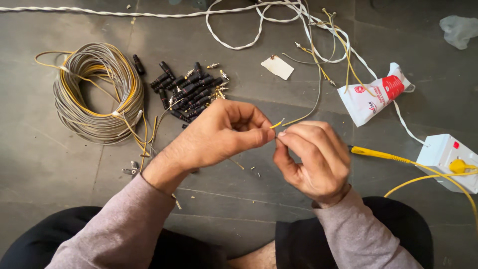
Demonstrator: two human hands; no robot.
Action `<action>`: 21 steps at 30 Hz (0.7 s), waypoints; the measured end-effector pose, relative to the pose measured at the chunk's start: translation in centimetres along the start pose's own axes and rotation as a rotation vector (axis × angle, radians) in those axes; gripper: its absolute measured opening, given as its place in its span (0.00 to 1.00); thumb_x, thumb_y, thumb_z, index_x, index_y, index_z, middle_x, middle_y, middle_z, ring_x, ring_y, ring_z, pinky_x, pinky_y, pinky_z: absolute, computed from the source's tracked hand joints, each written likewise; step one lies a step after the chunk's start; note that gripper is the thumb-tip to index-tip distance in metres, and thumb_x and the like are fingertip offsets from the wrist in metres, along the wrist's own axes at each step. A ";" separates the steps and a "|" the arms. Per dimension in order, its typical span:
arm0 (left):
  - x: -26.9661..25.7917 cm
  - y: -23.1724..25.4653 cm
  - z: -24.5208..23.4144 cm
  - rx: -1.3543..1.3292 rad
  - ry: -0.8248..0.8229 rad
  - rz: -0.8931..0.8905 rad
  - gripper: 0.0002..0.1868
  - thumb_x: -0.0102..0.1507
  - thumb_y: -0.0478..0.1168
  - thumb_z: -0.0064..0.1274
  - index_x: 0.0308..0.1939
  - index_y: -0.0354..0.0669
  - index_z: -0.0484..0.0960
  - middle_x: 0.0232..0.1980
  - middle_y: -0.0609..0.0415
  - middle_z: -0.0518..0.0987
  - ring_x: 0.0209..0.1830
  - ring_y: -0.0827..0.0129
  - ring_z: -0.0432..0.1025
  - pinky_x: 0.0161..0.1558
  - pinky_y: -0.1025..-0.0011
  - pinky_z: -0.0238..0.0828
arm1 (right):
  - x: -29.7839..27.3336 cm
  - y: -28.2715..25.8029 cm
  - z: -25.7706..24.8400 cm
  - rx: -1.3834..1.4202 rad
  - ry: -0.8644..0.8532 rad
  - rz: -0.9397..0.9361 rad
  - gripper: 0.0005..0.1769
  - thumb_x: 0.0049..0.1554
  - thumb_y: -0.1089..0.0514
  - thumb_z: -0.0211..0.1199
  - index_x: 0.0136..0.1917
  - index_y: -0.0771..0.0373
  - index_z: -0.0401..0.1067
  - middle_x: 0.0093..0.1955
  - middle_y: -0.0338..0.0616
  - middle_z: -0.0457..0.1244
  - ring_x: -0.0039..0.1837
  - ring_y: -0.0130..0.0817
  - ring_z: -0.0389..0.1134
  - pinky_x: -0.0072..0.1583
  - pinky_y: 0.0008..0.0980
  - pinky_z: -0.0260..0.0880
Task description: The person sits on the floor and uses a soldering iron to attach small metal connectors to the ends of thin wires. They also use wire cutters to strip insulation and prepare the wire ends before soldering.
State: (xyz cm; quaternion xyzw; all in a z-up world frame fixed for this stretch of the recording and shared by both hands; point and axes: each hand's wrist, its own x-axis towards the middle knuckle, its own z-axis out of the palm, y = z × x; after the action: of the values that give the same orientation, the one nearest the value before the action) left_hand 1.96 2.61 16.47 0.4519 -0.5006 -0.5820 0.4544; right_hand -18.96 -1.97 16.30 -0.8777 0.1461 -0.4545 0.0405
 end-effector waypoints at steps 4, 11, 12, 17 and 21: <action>-0.5 0.5 0.3 0.133 0.061 0.121 0.08 0.60 0.35 0.59 0.42 0.35 0.84 0.36 0.58 0.84 0.36 0.81 0.75 0.39 0.79 0.76 | -0.7 -0.8 0.5 0.242 -0.033 0.351 0.08 0.58 0.71 0.67 0.51 0.68 0.71 0.47 0.45 0.67 0.44 0.35 0.69 0.47 0.31 0.71; -0.6 1.3 0.1 0.505 0.080 0.323 0.10 0.58 0.36 0.60 0.43 0.39 0.84 0.37 0.58 0.83 0.37 0.78 0.78 0.39 0.76 0.76 | -1.4 1.2 0.3 1.659 -0.157 1.623 0.14 0.63 0.59 0.53 0.51 0.74 0.72 0.36 0.42 0.62 0.37 0.31 0.64 0.36 0.31 0.63; -0.6 1.3 0.1 0.497 0.069 0.324 0.10 0.58 0.36 0.60 0.43 0.40 0.84 0.37 0.58 0.83 0.37 0.78 0.79 0.40 0.76 0.76 | -1.6 1.4 0.0 1.693 -0.158 1.600 0.14 0.65 0.58 0.53 0.49 0.73 0.71 0.36 0.42 0.63 0.37 0.32 0.64 0.36 0.32 0.63; -0.7 1.6 0.3 0.385 0.083 0.262 0.08 0.59 0.35 0.59 0.41 0.37 0.84 0.36 0.59 0.82 0.36 0.81 0.75 0.37 0.78 0.74 | -1.6 1.1 -0.5 1.553 -0.157 1.093 0.20 0.73 0.53 0.54 0.46 0.72 0.72 0.40 0.49 0.67 0.40 0.38 0.70 0.38 0.33 0.69; -0.7 1.7 0.2 0.359 0.108 0.150 0.08 0.59 0.36 0.60 0.41 0.36 0.84 0.34 0.60 0.82 0.31 0.82 0.69 0.32 0.79 0.68 | -0.8 -0.4 -0.3 0.196 -0.047 0.366 0.11 0.60 0.65 0.65 0.56 0.71 0.71 0.52 0.49 0.67 0.51 0.40 0.70 0.54 0.37 0.73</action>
State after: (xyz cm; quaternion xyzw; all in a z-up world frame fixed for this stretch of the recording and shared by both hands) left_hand 2.03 3.20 18.23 0.5176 -0.6035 -0.4230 0.4346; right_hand -19.55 -1.30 15.95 -0.8388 0.2574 -0.4309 0.2109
